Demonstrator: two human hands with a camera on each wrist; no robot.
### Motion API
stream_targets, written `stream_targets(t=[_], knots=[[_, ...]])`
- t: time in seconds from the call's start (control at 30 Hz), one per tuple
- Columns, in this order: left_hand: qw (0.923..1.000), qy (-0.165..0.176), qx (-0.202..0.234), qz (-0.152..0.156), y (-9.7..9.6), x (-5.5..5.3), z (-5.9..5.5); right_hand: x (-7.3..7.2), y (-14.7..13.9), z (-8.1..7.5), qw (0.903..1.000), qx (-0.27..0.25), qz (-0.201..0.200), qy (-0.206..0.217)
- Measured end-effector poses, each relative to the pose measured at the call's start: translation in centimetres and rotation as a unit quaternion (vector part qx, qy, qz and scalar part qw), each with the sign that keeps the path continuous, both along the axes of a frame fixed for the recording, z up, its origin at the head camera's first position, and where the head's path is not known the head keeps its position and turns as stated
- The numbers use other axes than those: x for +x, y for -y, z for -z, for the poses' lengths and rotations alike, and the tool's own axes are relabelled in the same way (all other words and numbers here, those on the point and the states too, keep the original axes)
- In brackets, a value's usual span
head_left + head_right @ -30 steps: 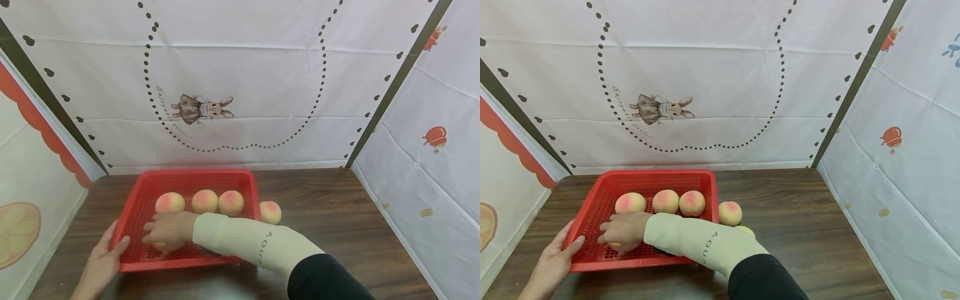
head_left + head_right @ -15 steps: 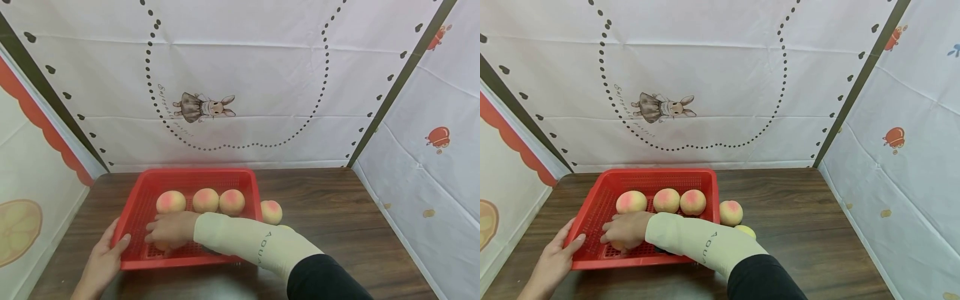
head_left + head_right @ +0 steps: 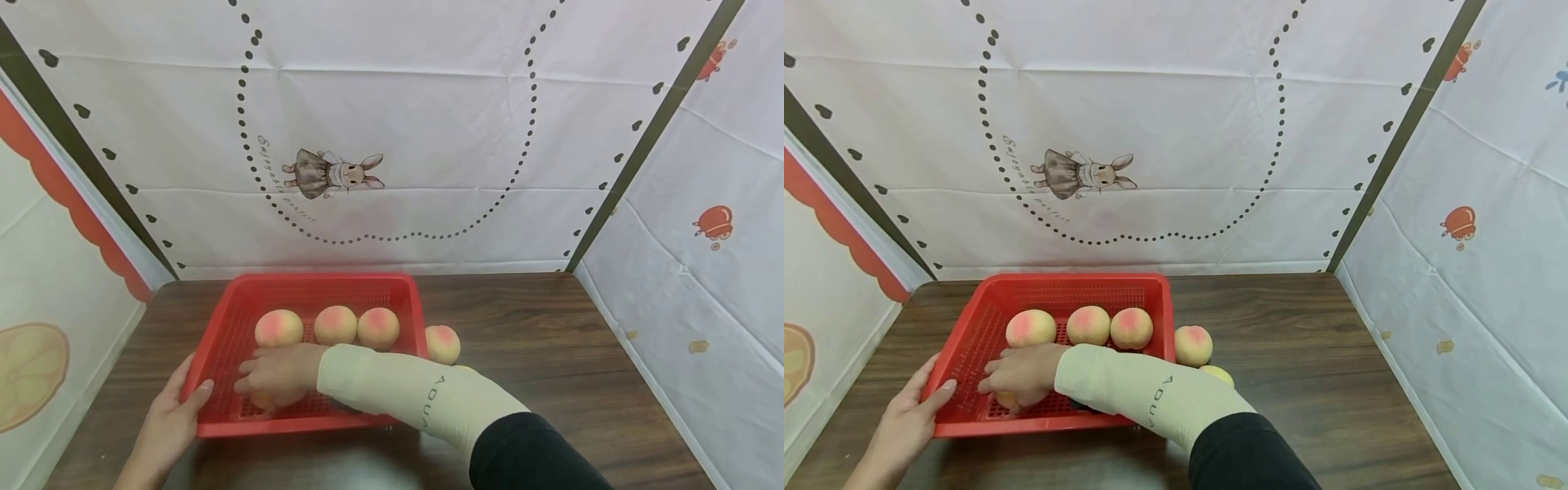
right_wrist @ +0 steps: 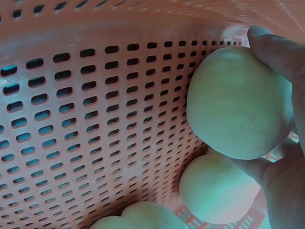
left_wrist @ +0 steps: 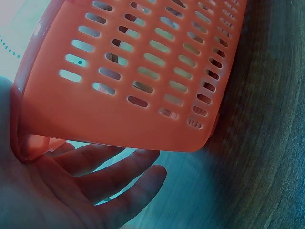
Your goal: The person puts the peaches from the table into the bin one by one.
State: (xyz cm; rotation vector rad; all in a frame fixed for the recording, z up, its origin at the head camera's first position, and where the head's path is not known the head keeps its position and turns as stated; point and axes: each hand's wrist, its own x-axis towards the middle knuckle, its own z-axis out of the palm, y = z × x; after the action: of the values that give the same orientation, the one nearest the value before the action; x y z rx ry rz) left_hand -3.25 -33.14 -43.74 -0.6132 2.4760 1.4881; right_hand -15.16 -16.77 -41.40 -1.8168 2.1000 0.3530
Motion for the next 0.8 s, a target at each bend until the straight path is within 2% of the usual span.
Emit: stream_targets(t=[0.17,0.4,0.53,0.8], knots=[[1.0,-0.008,-0.001,0.001,0.0,0.0,0.0,0.1,0.0,-0.3,0.9999,-0.009,0.007,0.001],[0.9999,-0.012,-0.004,0.002,0.0,0.2,0.1,0.4,-0.1,-1.9,0.9997,-0.013,0.02,0.008],[0.9999,-0.011,-0.007,0.005,0.1,0.2,0.1,0.6,-0.4,-2.6,0.9997,-0.008,0.023,-0.003],[0.9997,-0.014,-0.02,0.011,0.2,0.2,0.3,0.7,-0.8,-3.6,0.9979,0.015,0.062,-0.007]])
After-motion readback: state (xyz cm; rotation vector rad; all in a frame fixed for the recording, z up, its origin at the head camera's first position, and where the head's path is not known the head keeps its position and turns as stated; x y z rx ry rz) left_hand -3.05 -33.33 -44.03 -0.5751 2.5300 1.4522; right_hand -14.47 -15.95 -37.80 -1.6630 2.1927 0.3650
